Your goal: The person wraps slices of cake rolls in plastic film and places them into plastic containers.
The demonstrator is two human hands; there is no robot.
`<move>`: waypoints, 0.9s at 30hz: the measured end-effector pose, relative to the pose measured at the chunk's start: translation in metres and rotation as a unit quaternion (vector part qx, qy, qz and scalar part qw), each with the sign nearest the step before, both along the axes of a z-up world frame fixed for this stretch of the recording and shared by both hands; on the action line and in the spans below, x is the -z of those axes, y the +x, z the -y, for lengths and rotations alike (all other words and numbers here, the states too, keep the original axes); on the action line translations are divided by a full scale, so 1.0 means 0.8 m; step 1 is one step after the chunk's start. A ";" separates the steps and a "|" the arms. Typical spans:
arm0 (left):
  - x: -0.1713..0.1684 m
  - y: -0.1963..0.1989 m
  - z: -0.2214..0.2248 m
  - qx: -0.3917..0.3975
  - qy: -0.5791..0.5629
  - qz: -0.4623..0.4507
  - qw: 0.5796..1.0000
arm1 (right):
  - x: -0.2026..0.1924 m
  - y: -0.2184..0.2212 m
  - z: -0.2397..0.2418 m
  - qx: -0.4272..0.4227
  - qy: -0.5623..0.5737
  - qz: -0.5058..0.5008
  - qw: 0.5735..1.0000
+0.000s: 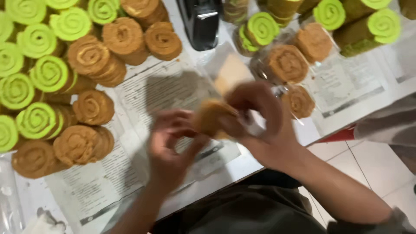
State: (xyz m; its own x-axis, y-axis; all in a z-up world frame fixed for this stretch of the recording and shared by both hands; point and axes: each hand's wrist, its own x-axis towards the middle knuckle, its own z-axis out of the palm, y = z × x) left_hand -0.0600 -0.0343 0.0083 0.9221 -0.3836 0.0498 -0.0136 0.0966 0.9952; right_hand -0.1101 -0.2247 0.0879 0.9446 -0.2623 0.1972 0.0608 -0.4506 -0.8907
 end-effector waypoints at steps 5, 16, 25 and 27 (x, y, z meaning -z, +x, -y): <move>-0.040 -0.034 0.097 0.102 0.069 -0.026 0.992 | 0.050 -0.096 0.074 0.174 0.033 -0.007 0.984; -0.014 -0.068 0.178 0.167 0.239 0.165 0.942 | 0.101 -0.101 0.141 0.223 -0.215 0.039 0.950; -0.019 -0.061 0.172 0.191 0.216 0.189 0.939 | 0.106 -0.097 0.143 0.212 -0.195 0.016 0.957; -0.019 -0.057 0.172 0.202 0.230 0.207 0.929 | 0.109 -0.097 0.144 0.215 -0.210 0.027 0.953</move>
State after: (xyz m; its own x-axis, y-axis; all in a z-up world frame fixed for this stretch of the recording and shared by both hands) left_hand -0.1057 -0.1716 0.0233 0.6371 -0.7624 0.1134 -0.4593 -0.2575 0.8501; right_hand -0.1878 -0.3398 0.0009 0.7528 -0.5102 0.4159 -0.1693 -0.7607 -0.6267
